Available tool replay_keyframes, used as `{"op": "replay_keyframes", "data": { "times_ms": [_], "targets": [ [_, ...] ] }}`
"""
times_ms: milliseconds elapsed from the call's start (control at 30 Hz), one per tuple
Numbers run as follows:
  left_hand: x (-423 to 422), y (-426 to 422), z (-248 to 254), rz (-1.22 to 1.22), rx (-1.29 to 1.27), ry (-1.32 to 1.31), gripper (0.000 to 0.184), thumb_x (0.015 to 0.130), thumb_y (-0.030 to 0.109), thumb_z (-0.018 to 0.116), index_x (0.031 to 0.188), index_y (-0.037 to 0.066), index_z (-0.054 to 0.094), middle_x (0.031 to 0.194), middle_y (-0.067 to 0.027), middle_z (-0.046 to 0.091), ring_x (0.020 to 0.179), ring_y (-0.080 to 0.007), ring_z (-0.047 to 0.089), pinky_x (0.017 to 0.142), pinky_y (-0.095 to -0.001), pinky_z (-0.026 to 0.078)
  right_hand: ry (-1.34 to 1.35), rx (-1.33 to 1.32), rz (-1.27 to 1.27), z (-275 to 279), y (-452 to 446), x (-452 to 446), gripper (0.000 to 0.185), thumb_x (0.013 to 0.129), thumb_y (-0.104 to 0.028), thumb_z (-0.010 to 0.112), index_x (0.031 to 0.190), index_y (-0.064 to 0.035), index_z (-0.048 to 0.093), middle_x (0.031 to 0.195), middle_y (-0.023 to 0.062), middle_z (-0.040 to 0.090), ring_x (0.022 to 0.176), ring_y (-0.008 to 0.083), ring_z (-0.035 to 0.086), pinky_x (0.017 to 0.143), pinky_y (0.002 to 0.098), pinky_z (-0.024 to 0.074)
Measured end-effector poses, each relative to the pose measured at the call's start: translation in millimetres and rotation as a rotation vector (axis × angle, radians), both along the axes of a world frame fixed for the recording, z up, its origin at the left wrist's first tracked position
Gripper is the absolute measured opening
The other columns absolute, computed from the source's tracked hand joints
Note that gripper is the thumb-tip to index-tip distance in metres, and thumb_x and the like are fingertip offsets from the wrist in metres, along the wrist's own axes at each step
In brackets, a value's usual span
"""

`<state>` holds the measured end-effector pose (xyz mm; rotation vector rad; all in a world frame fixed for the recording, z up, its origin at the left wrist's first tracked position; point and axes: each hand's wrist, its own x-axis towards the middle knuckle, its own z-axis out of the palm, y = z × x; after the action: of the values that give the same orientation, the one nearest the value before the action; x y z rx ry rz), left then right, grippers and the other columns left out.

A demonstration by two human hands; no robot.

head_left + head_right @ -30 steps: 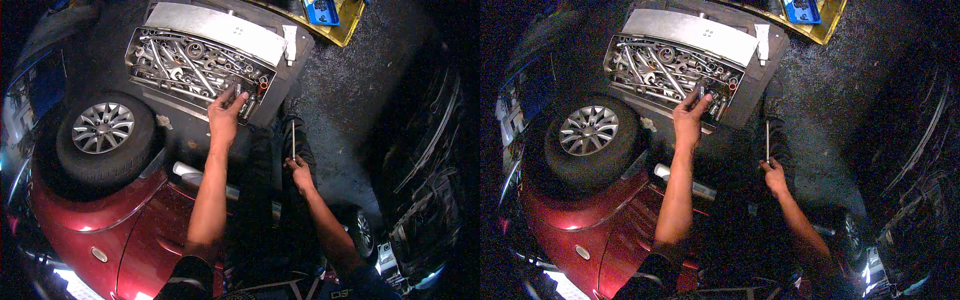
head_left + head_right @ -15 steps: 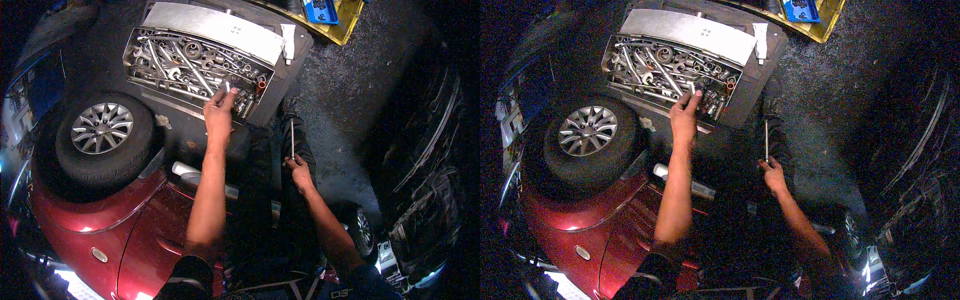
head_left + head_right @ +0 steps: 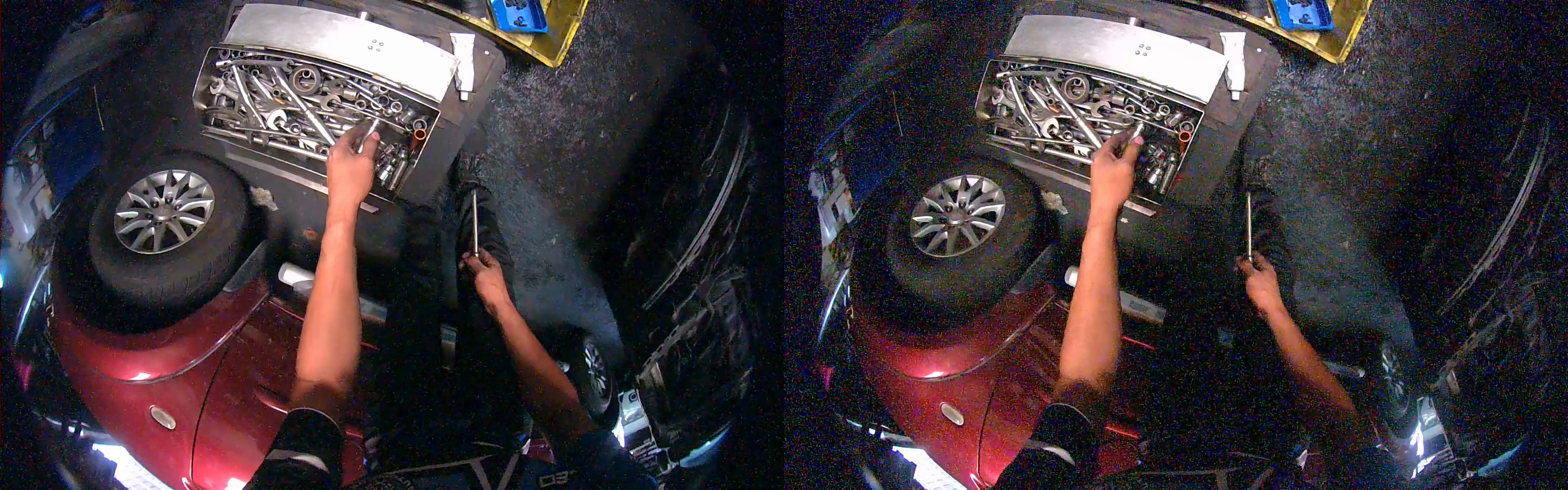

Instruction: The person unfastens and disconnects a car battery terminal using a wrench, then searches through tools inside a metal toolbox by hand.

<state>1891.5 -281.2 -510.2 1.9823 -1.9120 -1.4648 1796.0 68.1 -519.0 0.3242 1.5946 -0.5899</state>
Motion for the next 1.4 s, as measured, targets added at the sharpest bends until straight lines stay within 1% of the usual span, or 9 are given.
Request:
{"op": "replay_keyframes", "data": {
  "times_ms": [133, 467, 567, 767, 933, 1033, 1233, 1333, 1400],
  "targets": [
    [11.3, 7.2, 19.3, 0.055, -0.007, -0.057, 0.038, 0.092, 0.024, 0.067, 0.118, -0.004, 0.067, 0.111, -0.0238, 0.07, 0.105, -0.0357, 0.067, 0.093, -0.0405, 0.049, -0.017, -0.025, -0.045, 4.3, -4.0, -1.8, 0.033, 0.097, -0.025, 0.064, 0.118, -0.0001, 0.066, 0.101, 0.0076, 0.071, 0.094, 0.0174, 0.061, 0.091, 0.0305, 0.0458],
    [40.2, 51.6, 30.6, -0.16, -0.308, -0.201, 0.032, 0.091, 0.02, 0.068, 0.112, -0.004, 0.067, 0.103, -0.0226, 0.068, 0.097, -0.0406, 0.062, 0.089, -0.0463, 0.048, -0.02, -0.011, -0.006, 22.2, -24.1, -13.5, 0.023, 0.098, -0.021, 0.063, 0.111, -0.0025, 0.067, 0.093, 0.0033, 0.069, 0.088, 0.0136, 0.06, 0.085, 0.0274, 0.046],
    [39.6, 65.3, 24.7, -0.26, -0.361, -0.165, 0.028, 0.091, 0.017, 0.067, 0.112, -0.002, 0.068, 0.102, -0.0228, 0.069, 0.095, -0.0418, 0.063, 0.091, -0.0469, 0.048, -0.002, -0.025, -0.1, 28.9, -31.1, -13.6, 0.015, 0.097, -0.021, 0.063, 0.092, -0.0078, 0.066, 0.084, 0.0, 0.066, 0.083, 0.0105, 0.056, 0.081, 0.0267, 0.0423],
    [36.8, 79.4, 3.9, -0.244, -0.452, -0.183, 0.03, 0.093, 0.018, 0.065, 0.116, -0.002, 0.065, 0.105, -0.0255, 0.067, 0.096, -0.0451, 0.063, 0.091, -0.0484, 0.05, -0.009, -0.073, -0.047, 21.6, -22.0, -12.9, 0.017, 0.097, -0.021, 0.063, 0.103, -0.0055, 0.067, 0.089, 0.0018, 0.067, 0.084, 0.013, 0.059, 0.081, 0.0272, 0.0449],
    [29.0, 77.3, 6.9, -0.265, -0.358, -0.326, 0.032, 0.094, 0.018, 0.063, 0.12, -0.002, 0.062, 0.111, -0.0255, 0.063, 0.1, -0.0444, 0.063, 0.086, -0.0501, 0.052, -0.003, -0.047, -0.032, 25.0, -26.2, -14.0, 0.016, 0.097, -0.021, 0.062, 0.095, -0.0053, 0.066, 0.086, 0.0009, 0.067, 0.085, 0.0126, 0.057, 0.086, 0.0268, 0.0416],
    [37.4, 75.4, -1.9, -0.344, -0.507, -0.322, 0.033, 0.095, 0.017, 0.061, 0.122, -0.002, 0.062, 0.111, -0.0248, 0.061, 0.103, -0.043, 0.061, 0.087, -0.0501, 0.051, 0.018, -0.037, -0.009, 27.4, -27.6, -14.2, 0.016, 0.097, -0.021, 0.062, 0.096, -0.0056, 0.067, 0.086, 0.0008, 0.067, 0.086, 0.0126, 0.057, 0.087, 0.0267, 0.0413],
    [34.0, 69.3, 17.6, -0.365, -0.305, -0.44, 0.033, 0.094, 0.014, 0.06, 0.126, 0.004, 0.063, 0.121, -0.0219, 0.058, 0.109, -0.0398, 0.057, 0.089, -0.0475, 0.05, 0.022, -0.045, -0.029, 22.9, -25.3, -12.7, 0.016, 0.097, -0.021, 0.061, 0.098, -0.0064, 0.067, 0.087, 0.0005, 0.068, 0.086, 0.0123, 0.057, 0.086, 0.0268, 0.0414],
    [38.3, 66.0, 6.3, -0.458, -0.524, -0.302, 0.035, 0.093, 0.015, 0.062, 0.127, 0.008, 0.064, 0.123, -0.0208, 0.057, 0.109, -0.0388, 0.057, 0.089, -0.0469, 0.052, 0.013, -0.027, -0.027, 19.4, -21.4, -11.0, 0.015, 0.097, -0.02, 0.061, 0.098, -0.0063, 0.068, 0.087, 0.0004, 0.068, 0.086, 0.0125, 0.059, 0.087, 0.0269, 0.0421],
    [40.4, 65.5, 0.4, -0.479, -0.479, -0.308, 0.034, 0.093, 0.017, 0.063, 0.125, 0.008, 0.065, 0.121, -0.02, 0.057, 0.108, -0.0386, 0.057, 0.088, -0.0474, 0.052, -0.002, -0.015, -0.032, 16.7, -18.8, -10.3, 0.015, 0.097, -0.02, 0.061, 0.099, -0.006, 0.068, 0.087, 0.0005, 0.068, 0.086, 0.0128, 0.059, 0.088, 0.0269, 0.0424]
  ]
}}
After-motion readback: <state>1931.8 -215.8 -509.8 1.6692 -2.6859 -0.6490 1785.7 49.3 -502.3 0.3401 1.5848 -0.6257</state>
